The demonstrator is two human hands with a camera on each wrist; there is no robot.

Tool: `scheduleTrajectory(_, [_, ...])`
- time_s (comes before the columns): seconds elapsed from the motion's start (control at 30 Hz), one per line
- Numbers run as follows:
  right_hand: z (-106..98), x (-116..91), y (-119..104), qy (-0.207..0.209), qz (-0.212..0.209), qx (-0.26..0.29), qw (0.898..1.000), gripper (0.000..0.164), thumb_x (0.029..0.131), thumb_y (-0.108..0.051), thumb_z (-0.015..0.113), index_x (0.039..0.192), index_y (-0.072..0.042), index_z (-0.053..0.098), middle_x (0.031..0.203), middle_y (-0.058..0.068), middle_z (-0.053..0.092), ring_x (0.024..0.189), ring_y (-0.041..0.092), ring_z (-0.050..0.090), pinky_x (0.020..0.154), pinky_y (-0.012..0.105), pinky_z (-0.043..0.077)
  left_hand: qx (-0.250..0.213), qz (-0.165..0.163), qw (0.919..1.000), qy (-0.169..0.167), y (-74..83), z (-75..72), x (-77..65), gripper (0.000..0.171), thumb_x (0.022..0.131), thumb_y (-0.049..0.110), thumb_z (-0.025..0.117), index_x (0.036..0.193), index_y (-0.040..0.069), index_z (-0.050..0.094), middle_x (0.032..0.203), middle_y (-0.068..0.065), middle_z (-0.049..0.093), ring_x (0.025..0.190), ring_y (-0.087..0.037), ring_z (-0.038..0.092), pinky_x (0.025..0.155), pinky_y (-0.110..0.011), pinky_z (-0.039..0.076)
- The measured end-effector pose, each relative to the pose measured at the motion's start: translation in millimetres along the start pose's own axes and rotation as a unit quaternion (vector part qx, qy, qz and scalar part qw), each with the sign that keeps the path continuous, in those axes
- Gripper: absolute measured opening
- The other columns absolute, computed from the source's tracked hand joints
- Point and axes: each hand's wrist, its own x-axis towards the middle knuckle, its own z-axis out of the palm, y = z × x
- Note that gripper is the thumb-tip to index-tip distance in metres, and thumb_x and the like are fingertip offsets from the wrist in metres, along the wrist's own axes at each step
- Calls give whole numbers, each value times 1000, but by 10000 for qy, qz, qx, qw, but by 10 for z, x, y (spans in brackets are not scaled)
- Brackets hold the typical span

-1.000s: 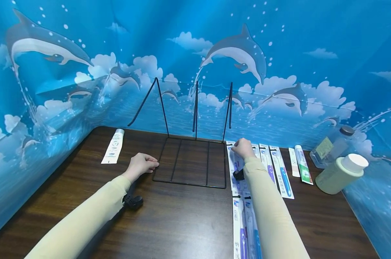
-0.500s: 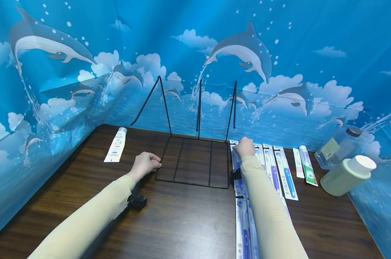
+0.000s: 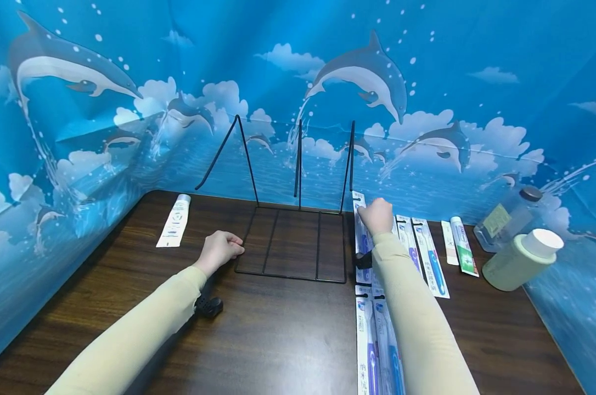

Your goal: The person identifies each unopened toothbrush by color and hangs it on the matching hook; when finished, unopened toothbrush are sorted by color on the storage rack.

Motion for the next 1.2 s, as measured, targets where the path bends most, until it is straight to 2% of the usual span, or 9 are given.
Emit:
scheduleTrajectory(0.07, [-95, -19, -37, 81, 134, 308, 9994, 21, 83, -15, 57, 69, -1, 61, 63, 11, 60, 48, 15, 51, 49, 27, 41, 23, 1, 10000, 16, -17, 4, 18, 15, 80, 7, 71, 93, -1, 72, 78, -9, 71, 63, -15, 64, 71, -36, 51])
scheduleTrajectory(0.13, [-181, -32, -63, 161, 251, 540, 9981, 21, 86, -17, 57, 84, 2, 65, 79, 18, 65, 50, 14, 55, 49, 24, 43, 20, -26, 10000, 2, -32, 7, 35, 16, 80, 8, 71, 93, 0, 72, 79, -9, 72, 63, -15, 64, 71, -35, 51])
scheduleTrajectory(0.27, [-331, -85, -96, 320, 316, 902, 9949, 31, 89, -24, 60, 103, 3, 60, 100, 23, 63, 73, 26, 62, 62, 31, 48, -56, -66, 9999, -67, -61, 0, 49, 16, 81, 8, 71, 95, 0, 71, 83, -10, 72, 65, -15, 65, 69, -33, 51])
scheduleTrajectory(0.37, [-408, -130, -101, 471, 68, 1215, 9914, 36, 90, -27, 61, 112, 0, 55, 109, 22, 61, 95, 36, 58, 75, 43, 47, -109, -69, 9999, -102, -77, -14, 43, 17, 82, 8, 71, 97, -1, 71, 85, -11, 72, 67, -17, 66, 68, -32, 51])
scheduleTrajectory(0.47, [-445, -167, -100, 643, -251, 1523, 9859, 39, 91, -30, 62, 118, -3, 52, 113, 21, 60, 101, 36, 60, 80, 47, 49, -130, -117, 9998, -115, -96, -23, 38, 18, 83, 9, 71, 98, -1, 70, 86, -11, 72, 69, -18, 66, 68, -32, 51])
scheduleTrajectory(0.63, [-529, -290, -153, 1087, -688, 1798, 9752, 39, 89, -30, 64, 120, -7, 54, 112, 18, 62, 99, 34, 62, 80, 46, 50, -130, -127, 9997, -144, -105, -30, 20, 20, 84, 9, 70, 100, -1, 70, 86, -11, 71, 69, -18, 65, 69, -34, 50])
scheduleTrajectory(0.83, [-701, -539, -245, 1439, -1156, 1741, 9673, 40, 88, -28, 66, 120, -6, 55, 109, 16, 62, 96, 30, 61, 75, 40, 47, -197, -146, 9995, -216, -89, -32, -14, 20, 85, 10, 69, 101, -2, 69, 87, -11, 71, 73, -19, 65, 70, -35, 50])
scheduleTrajectory(1.07, [-874, -827, -305, 1805, -1555, 1729, 9557, 41, 87, -26, 68, 118, -4, 55, 110, 13, 62, 92, 26, 63, 66, 17, 43, -258, -114, 9993, -226, -49, -33, -26, 20, 85, 9, 69, 102, -2, 69, 87, -12, 71, 74, -20, 65, 69, -34, 50])
scheduleTrajectory(1.2, [-959, -973, -325, 1984, -1801, 1822, 9461, 39, 86, -21, 69, 117, -2, 56, 108, 12, 61, 86, 17, 61, 61, 8, 41, -315, -77, 9990, -292, -34, -29, -27, 21, 86, 8, 68, 104, -2, 69, 89, -13, 71, 75, -21, 67, 70, -34, 51])
